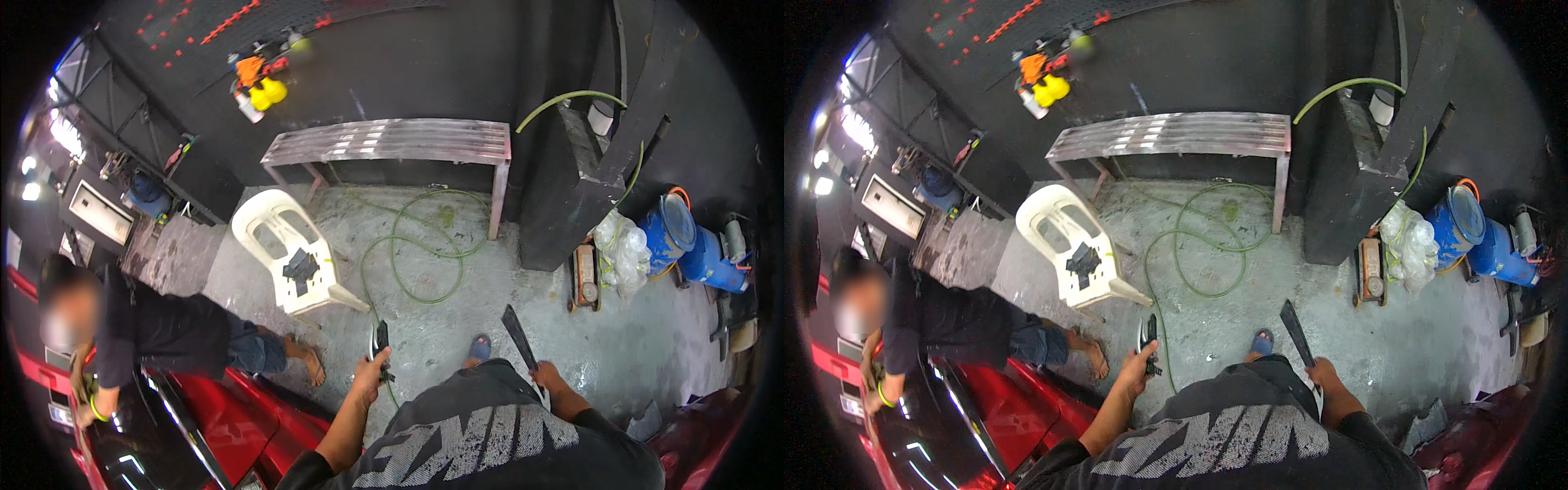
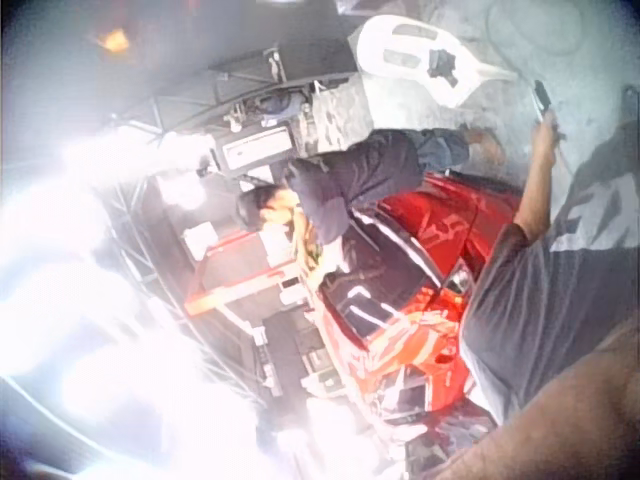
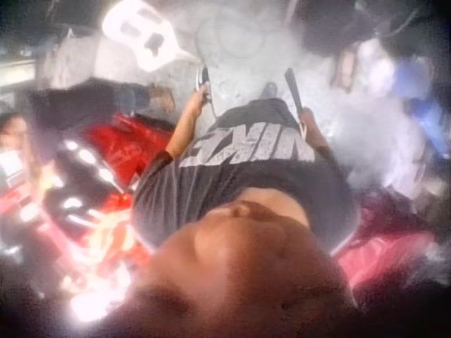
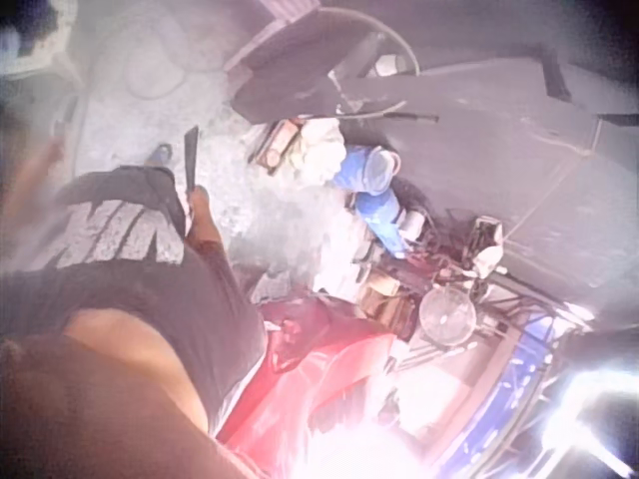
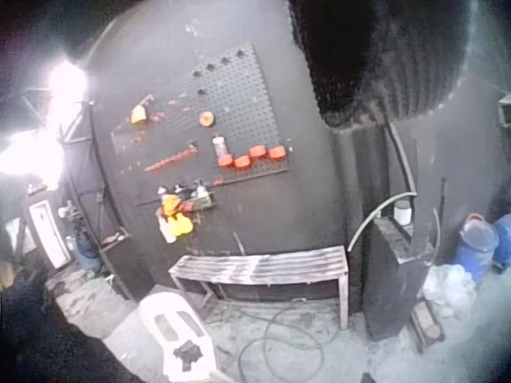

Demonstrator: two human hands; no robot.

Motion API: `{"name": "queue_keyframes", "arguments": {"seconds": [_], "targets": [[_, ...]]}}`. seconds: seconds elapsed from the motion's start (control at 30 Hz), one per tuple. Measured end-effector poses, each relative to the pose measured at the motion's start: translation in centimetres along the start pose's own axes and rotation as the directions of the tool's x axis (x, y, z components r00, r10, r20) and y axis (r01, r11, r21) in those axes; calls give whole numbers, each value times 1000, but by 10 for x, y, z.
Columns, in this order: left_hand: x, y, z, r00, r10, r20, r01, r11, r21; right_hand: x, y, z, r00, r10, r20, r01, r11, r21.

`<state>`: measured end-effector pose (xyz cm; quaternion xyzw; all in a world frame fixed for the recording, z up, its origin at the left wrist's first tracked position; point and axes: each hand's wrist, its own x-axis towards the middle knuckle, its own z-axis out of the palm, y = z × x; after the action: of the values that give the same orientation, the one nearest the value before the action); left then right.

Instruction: The person removes a door handle assembly from a red car door, disconnects the wiring, and places the components on the floor. They then retrieve a door panel, place it on the car seat, and use a pry tool to remove a trim piece from the door panel.

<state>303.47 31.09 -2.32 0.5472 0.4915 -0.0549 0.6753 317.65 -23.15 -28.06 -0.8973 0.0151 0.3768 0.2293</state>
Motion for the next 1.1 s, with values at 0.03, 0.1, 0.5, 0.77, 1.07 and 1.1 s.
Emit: {"name": "queue_keyframes", "arguments": {"seconds": [0.03,0.1,0.5,0.77,1.07,1.1], "targets": [[8,34,20,1000,10,-7,-9,999,42,20,-25,-26,1000,8,-3,-8,998,64],[48,80,55,979,192,68,-195,980,48,61,-71,-79,991,-81,-109,92,992,92],[290,324,277,871,485,75,-482,875,-49,230,-398,-312,908,-200,-367,379,767,518],[534,475,439,755,645,120,-655,748,106,442,-530,-410,917,-121,-379,316,800,510],[652,574,558,733,662,158,-657,628,418,600,-598,-446,926,140,-351,83,831,550],[662,578,565,725,669,163,-665,618,419,612,-604,-448,930,150,-334,66,830,554]]}}
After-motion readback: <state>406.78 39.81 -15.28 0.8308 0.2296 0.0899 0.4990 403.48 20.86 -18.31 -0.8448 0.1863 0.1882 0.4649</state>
